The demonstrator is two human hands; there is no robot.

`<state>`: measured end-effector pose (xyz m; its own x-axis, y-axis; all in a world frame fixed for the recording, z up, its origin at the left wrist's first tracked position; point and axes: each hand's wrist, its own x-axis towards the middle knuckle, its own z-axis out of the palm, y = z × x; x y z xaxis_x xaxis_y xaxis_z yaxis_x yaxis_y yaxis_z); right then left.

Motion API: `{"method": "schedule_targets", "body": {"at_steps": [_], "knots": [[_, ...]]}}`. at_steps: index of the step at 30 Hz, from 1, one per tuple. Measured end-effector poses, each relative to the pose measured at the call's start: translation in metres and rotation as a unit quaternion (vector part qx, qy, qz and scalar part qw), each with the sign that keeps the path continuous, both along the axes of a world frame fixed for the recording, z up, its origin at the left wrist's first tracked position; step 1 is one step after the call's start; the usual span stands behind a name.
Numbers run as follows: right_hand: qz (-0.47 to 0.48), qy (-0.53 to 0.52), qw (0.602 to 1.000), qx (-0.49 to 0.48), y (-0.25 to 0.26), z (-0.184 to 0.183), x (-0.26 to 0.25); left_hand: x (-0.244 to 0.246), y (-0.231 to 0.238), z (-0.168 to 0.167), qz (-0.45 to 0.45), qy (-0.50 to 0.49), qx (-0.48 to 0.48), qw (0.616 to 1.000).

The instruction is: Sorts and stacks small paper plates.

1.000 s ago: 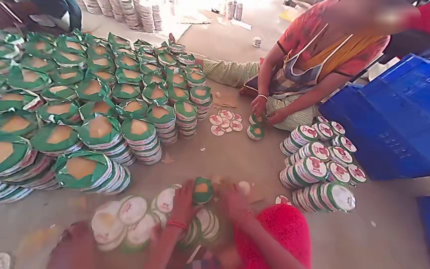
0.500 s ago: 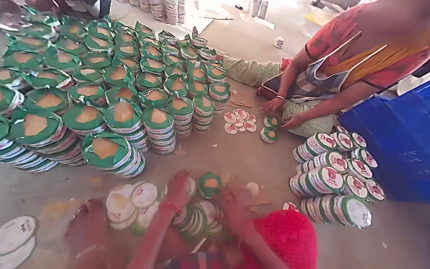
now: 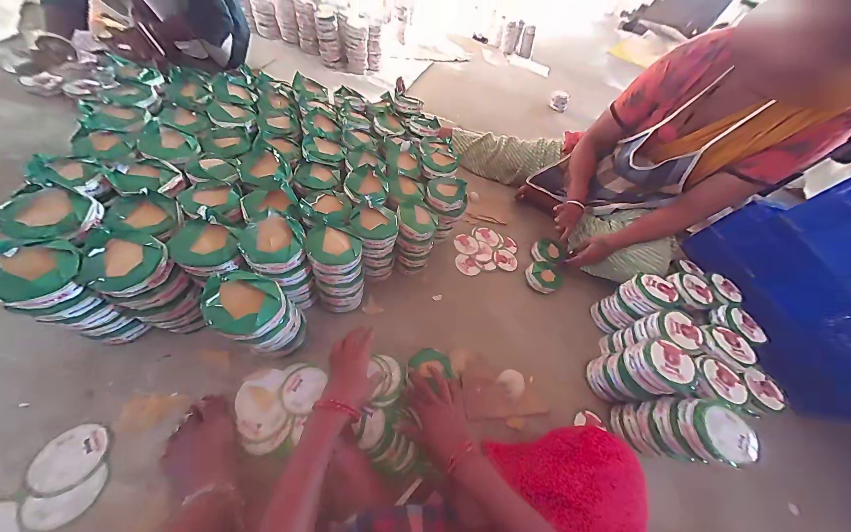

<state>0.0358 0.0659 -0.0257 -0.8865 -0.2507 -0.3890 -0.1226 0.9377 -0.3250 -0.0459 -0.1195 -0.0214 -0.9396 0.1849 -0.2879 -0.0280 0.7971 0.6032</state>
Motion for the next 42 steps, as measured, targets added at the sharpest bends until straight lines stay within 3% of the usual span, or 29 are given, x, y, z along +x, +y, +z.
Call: {"method": "schedule_targets", "body": {"at_steps": [3, 8, 12, 15, 29, 35, 42], "knots": [[-0.005, 0.05, 0.999, 0.016, -0.002, 0.001, -0.009, 0.001, 0.0, 0.0, 0.003, 0.008, 0.009, 1.0], [0.051, 0.007, 0.998, 0.045, -0.007, 0.002, -0.019, 0.001, -0.002, -0.003, 0.004, 0.016, 0.015, 1.0], [-0.004, 0.073, 0.996, 0.044, 0.003, 0.002, -0.021, 0.0, -0.004, -0.004, 0.007, 0.023, 0.013, 1.0], [0.001, 0.045, 0.996, 0.083, 0.011, 0.002, -0.027, 0.0, -0.006, -0.005, 0.007, 0.025, 0.01, 1.0], [-0.032, 0.07, 0.994, 0.073, 0.048, 0.006, -0.046, 0.001, -0.004, 0.001, 0.008, 0.018, 0.008, 1.0], [-0.02, 0.05, 0.995, 0.087, 0.062, 0.009, -0.031, -0.004, -0.013, -0.001, -0.051, -0.062, -0.063, 0.995], [-0.061, 0.03, 0.993, 0.094, 0.051, 0.015, -0.009, 0.007, -0.021, -0.025, 0.013, -0.068, -0.113, 0.991]]}}
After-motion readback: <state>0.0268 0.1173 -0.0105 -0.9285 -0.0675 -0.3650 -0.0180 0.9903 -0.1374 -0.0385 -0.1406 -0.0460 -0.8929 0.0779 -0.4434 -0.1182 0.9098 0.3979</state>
